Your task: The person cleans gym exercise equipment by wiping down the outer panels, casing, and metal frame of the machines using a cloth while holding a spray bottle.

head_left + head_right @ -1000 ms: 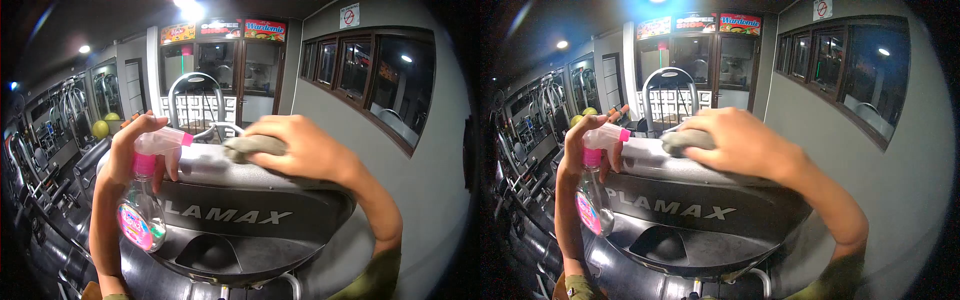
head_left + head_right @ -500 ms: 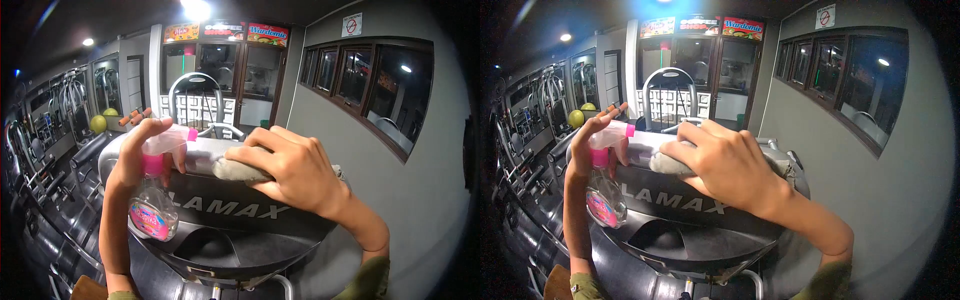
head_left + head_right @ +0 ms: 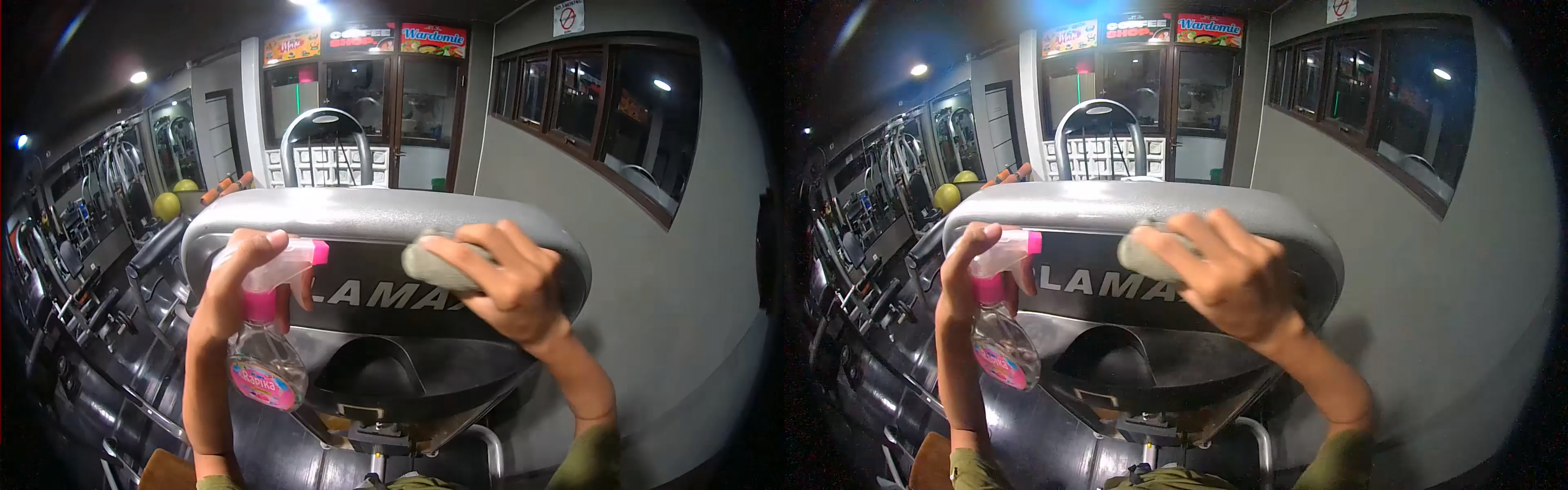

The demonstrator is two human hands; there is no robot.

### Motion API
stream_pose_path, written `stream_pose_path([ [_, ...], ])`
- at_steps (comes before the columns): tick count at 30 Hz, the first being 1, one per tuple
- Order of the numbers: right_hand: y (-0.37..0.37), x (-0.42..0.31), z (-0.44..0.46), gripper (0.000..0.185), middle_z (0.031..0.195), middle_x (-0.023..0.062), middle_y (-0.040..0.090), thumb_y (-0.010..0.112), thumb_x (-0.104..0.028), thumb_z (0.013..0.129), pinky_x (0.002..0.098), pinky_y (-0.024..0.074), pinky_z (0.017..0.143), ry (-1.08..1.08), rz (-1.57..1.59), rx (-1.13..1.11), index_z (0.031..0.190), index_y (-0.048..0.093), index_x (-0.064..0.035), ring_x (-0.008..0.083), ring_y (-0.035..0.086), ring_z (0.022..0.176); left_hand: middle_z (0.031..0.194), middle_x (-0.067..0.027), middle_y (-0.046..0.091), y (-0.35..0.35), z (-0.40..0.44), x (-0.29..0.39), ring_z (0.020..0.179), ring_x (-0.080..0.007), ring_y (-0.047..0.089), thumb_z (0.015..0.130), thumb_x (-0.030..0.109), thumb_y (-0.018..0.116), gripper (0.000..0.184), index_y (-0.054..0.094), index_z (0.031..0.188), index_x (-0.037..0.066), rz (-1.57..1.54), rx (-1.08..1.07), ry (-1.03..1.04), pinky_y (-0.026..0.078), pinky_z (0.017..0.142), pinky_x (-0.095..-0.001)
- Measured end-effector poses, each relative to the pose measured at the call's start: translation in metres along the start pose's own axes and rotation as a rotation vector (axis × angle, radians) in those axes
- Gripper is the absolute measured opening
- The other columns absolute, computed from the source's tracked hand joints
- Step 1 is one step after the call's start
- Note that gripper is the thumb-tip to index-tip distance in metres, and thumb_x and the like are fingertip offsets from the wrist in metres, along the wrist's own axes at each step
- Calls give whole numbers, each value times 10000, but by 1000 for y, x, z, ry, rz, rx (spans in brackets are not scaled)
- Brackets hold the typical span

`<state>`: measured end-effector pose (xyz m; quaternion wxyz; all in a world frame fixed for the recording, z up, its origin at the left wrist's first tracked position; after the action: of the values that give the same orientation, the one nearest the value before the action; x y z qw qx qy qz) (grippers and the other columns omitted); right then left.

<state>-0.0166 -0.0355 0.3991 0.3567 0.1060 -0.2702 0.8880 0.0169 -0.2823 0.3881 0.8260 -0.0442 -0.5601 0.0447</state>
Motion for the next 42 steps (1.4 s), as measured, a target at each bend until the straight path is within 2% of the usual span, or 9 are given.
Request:
stream_pose_path([
  [3, 15, -19, 8, 552, 865, -37, 609, 736, -56, 533, 277, 508, 521, -21, 3, 25, 1059, 707, -220, 145, 561, 667, 633, -152, 634, 2, -9, -9, 407, -189, 554, 876, 433, 442, 520, 632, 768, -39, -12, -33, 37, 423, 386, -264],
  [5, 16, -24, 5, 540, 853, -25, 618, 724, -56, 513, 286, 489, 515, -34, -7, 31, 1033, 729, -200, 155, 561, 649, 627, -151, 631, 2, -17, -16, 410, -187, 557, 862, 453, 437, 535, 631, 779, -39, -13, -73, 72, 430, 382, -263],
  [8, 4, -7, -24, 601, 859, -67, 608, 741, -83, 523, 248, 490, 503, -93, -25, -30, 1096, 702, -258, 127, 546, 655, 635, -168, 637, 0, -24, -39, 410, -196, 561, 862, 470, 442, 549, 630, 789, -41, -166, -69, 36, 437, 379, -268],
  [13, -22, 6, -56, 574, 805, -37, 636, 818, -83, 476, 274, 491, 527, 123, -162, 93, 1025, 735, -230, 132, 564, 650, 658, -167, 643, 3, -27, -78, 448, -225, 603, 890, 462, 425, 581, 636, 829, -76, -355, -110, -78, 470, 374, -280],
  [19, 30, -45, -30, 688, 892, -62, 639, 785, -59, 447, 267, 521, 554, 72, -26, -67, 1103, 698, -247, 138, 567, 686, 662, -168, 646, 10, -30, -94, 413, -215, 585, 897, 464, 415, 589, 639, 784, -68, -397, -276, -104, 464, 372, -270],
  [32, -10, -16, -76, 559, 864, -24, 654, 873, -110, 464, 292, 494, 568, 198, -223, 11, 998, 726, -187, 165, 579, 686, 710, -143, 646, 22, -37, -95, 485, -194, 599, 898, 444, 453, 527, 641, 821, -41, -362, -337, -154, 473, 421, -269],
  [37, 34, -59, -48, 536, 907, -55, 647, 767, -40, 550, 280, 549, 600, 99, -61, -208, 1042, 721, -245, 152, 571, 712, 699, -143, 645, 21, -38, -97, 481, -195, 597, 889, 457, 453, 536, 643, 821, -40, -359, -295, -135, 473, 423, -267],
  [39, 33, -61, -49, 532, 916, -58, 651, 748, -25, 568, 279, 554, 603, 115, -64, -205, 1046, 717, -257, 149, 577, 732, 699, -142, 645, 18, -38, -96, 473, -197, 594, 884, 452, 459, 529, 645, 822, -39, -328, -308, -111, 477, 427, -272],
  [42, 15, -46, -59, 514, 927, -73, 658, 740, -23, 580, 274, 558, 601, 197, -96, -387, 1022, 718, -284, 139, 584, 771, 709, -136, 647, 18, -39, -98, 520, -199, 612, 887, 443, 460, 519, 646, 821, -38, -331, -310, -103, 485, 438, -277],
])
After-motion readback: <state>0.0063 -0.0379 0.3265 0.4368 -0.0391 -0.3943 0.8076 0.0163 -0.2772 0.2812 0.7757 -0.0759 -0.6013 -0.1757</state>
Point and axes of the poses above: each hand's wrist, its own z-axis towards the middle knuckle, its own y-axis out of the palm, x = y × z, the point moved 5 cm from there along z, towards the middle knuckle
